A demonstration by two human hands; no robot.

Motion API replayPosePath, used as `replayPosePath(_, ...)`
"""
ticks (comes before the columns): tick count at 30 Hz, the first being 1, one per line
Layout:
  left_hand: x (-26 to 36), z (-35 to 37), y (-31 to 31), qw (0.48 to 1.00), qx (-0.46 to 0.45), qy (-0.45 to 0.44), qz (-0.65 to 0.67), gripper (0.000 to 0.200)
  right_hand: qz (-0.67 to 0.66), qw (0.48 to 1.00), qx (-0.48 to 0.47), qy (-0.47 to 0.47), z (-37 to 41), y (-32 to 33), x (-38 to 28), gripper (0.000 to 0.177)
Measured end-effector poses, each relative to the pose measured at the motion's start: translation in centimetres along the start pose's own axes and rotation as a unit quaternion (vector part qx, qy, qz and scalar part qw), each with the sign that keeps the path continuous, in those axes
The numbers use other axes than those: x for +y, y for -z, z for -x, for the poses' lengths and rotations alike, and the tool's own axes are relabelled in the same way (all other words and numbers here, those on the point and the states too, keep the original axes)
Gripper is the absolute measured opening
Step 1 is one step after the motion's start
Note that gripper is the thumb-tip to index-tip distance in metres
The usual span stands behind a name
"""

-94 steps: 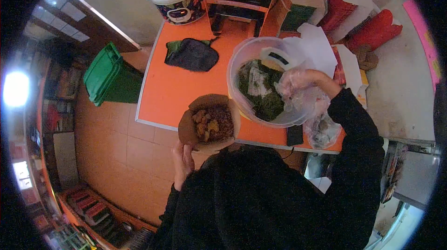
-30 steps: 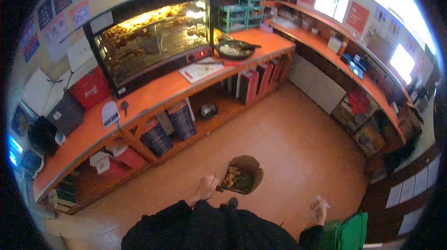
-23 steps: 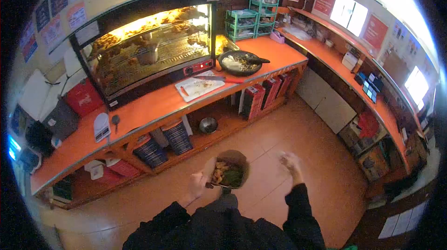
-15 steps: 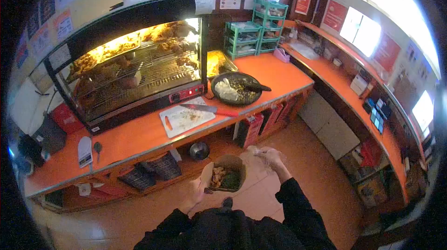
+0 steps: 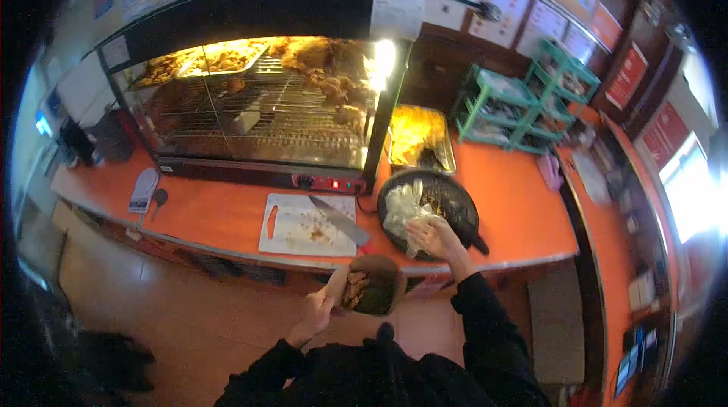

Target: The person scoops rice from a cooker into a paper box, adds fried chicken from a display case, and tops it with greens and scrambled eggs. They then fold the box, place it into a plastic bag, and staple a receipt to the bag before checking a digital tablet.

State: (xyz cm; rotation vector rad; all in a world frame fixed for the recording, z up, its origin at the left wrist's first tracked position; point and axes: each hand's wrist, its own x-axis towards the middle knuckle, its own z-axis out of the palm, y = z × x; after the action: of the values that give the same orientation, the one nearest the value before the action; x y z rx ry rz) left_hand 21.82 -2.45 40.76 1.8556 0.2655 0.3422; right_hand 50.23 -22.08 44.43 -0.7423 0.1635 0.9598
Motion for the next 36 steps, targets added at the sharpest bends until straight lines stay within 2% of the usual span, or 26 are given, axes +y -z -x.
replayPosePath(2,0.5,-1.0,-1.8,0.998,0.065,0.022,-0.001,0.032,-0.004,0.999,0.027,0.034,-6.5,0.3,-2.9,0.023)
replayPosePath(3,0.8,-1.6,-2.7,0.996,0.083,0.034,0.005,0.031,0.161,0.983,0.017,0.091,-9.3,0.2,-3.5,0.037)
replayPosePath(4,1.1,-2.1,-3.5,0.994,0.094,0.049,0.01,0.031,0.498,0.86,-0.03,0.103,-13.0,2.0,-4.9,0.034)
replayPosePath(5,1.2,-2.4,-4.2,0.993,0.104,0.062,0.013,0.031,0.761,0.628,-0.058,0.154,-16.7,3.7,-6.3,0.031)
replayPosePath(6,1.4,-2.9,-4.8,0.991,0.114,0.074,0.016,0.031,0.89,0.404,-0.136,0.161,-18.8,3.5,-7.1,0.029)
replayPosePath(7,1.5,-3.5,-5.2,0.988,0.127,0.085,0.017,0.031,0.768,0.621,-0.149,0.038,-17.9,0.5,-7.9,0.029)
replayPosePath(9,1.3,-4.6,-6.0,0.983,0.153,0.098,0.015,0.031,0.531,0.768,-0.357,-0.034,-26.5,3.9,-10.8,0.026)
replayPosePath(10,1.1,-5.0,-6.2,0.981,0.164,0.1,0.014,0.031,0.571,0.722,-0.386,0.069,-26.5,1.0,-12.3,0.024)
replayPosePath(12,0.6,-5.9,-6.0,0.978,0.177,0.11,0.009,0.031,0.587,0.745,-0.273,0.16,-27.9,-2.4,-13.3,0.033)
replayPosePath(13,0.5,-6.8,-5.8,0.978,0.178,0.11,0.006,0.031,0.603,0.718,-0.3,0.175,-26.5,-4.5,-13.6,0.023)
replayPosePath(16,0.3,-8.7,-4.7,0.98,0.168,0.11,0.0,0.031,0.559,0.662,-0.496,0.048,-31.9,0.6,-16.2,0.019)
replayPosePath(19,-0.3,-10.9,-4.0,0.982,0.156,0.103,0.006,0.031,0.577,0.756,-0.308,0.027,-26.1,-5.3,-21.7,0.02)
replayPosePath(21,-0.5,-12.3,-3.8,0.984,0.149,0.102,0.004,0.032,0.641,0.74,-0.195,0.055,-21.4,-10.2,-26.7,0.023)
replayPosePath(23,0.3,-13.8,-3.5,0.984,0.146,0.105,-0.006,0.032,0.672,0.721,-0.068,0.157,-24.5,-5.1,-29.7,0.02)
replayPosePath(24,1.6,-14.7,-3.7,0.982,0.15,0.112,-0.011,0.032,0.696,0.699,-0.014,0.163,-25.0,-2.3,-30.2,0.018)
replayPosePath(25,3.0,-15.5,-3.9,0.981,0.154,0.12,-0.015,0.031,0.82,0.558,0.054,0.117,-26.9,1.0,-30.5,0.018)
replayPosePath(26,4.1,-16.3,-4.3,0.979,0.161,0.126,-0.018,0.032,0.875,0.472,0.093,0.045,-30.7,7.2,-30.4,0.017)
replayPosePath(27,4.6,-16.8,-4.8,0.972,0.189,0.142,0.019,0.032,0.89,0.436,0.135,0.023,-30.7,9.0,-29.2,0.026)
replayPosePath(28,5.0,-17.1,-5.5,0.961,0.219,0.16,0.056,0.033,0.913,0.38,0.129,0.081,-32.4,12.9,-28.1,0.036)
replayPosePath(29,5.3,-17.6,-6.4,0.947,0.251,0.176,0.095,0.033,0.857,0.481,0.167,0.073,-31.7,13.3,-26.9,0.039)
replayPosePath(30,5.0,-17.4,-6.7,0.965,0.213,0.149,-0.035,0.033,0.883,0.439,0.153,0.06,-32.5,13.6,-25.9,0.041)
replayPosePath(31,4.5,-16.6,-6.5,0.964,0.17,0.121,-0.167,0.033,0.855,0.479,0.197,0.038,-33.0,13.7,-24.9,0.039)
replayPosePath(33,5.5,-16.9,-7.6,0.955,0.169,0.12,-0.211,0.032,0.877,0.409,0.218,0.126,-34.4,15.7,-23.0,0.03)
replayPosePath(34,7.8,-18.0,-8.6,0.959,0.212,0.139,-0.122,0.032,0.886,0.374,0.229,0.154,-36.6,17.8,-22.5,0.027)
replayPosePath(35,9.1,-18.6,-9.3,0.955,0.25,0.158,-0.033,0.033,0.869,0.396,0.261,0.142,-37.6,17.7,-22.5,0.021)
replayPosePath(36,7.7,-17.6,-9.7,0.949,0.262,0.058,-0.165,0.033,0.793,0.535,0.212,0.2,-38.7,20.0,-22.8,0.018)
